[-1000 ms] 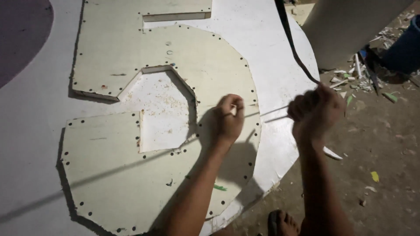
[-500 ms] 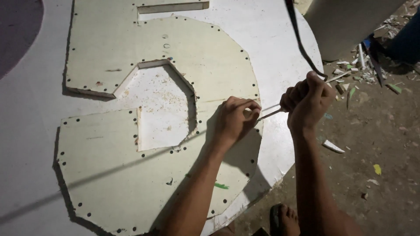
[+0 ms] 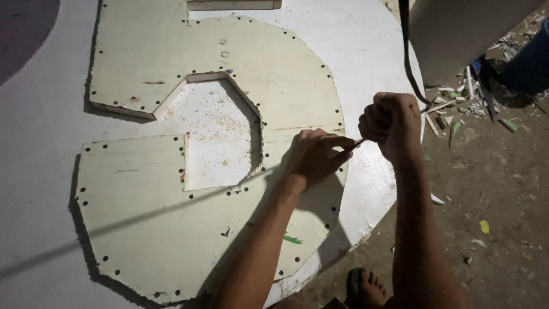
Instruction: Using a manual screwdriver to fasten the edges of a large foam board shaped like the number five.
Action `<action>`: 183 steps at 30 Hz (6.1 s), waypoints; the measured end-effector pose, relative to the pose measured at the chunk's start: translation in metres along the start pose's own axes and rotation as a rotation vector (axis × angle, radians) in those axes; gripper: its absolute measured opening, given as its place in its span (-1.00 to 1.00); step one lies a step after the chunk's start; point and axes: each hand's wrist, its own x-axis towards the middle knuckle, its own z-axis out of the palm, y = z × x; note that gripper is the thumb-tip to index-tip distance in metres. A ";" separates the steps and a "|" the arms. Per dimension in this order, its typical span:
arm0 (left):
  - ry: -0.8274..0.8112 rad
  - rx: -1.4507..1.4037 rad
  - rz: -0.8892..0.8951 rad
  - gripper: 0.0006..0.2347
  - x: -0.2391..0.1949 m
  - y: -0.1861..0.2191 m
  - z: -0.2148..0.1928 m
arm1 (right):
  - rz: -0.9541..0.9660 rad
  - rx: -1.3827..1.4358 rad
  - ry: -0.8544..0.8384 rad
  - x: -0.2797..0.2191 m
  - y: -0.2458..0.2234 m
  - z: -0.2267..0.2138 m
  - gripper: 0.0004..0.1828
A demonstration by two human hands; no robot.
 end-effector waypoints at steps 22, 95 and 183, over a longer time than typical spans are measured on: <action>0.053 0.100 0.040 -0.96 0.005 -0.017 0.021 | 0.206 0.063 -0.517 0.039 0.010 0.002 -0.62; 0.105 -0.466 -0.201 -0.78 0.000 -0.010 -0.007 | -0.637 -2.333 -1.765 0.035 -0.060 0.028 -0.87; 0.151 -0.989 -0.134 -0.65 0.078 0.042 0.020 | 0.119 -0.321 0.201 -0.086 -0.110 -0.116 -0.68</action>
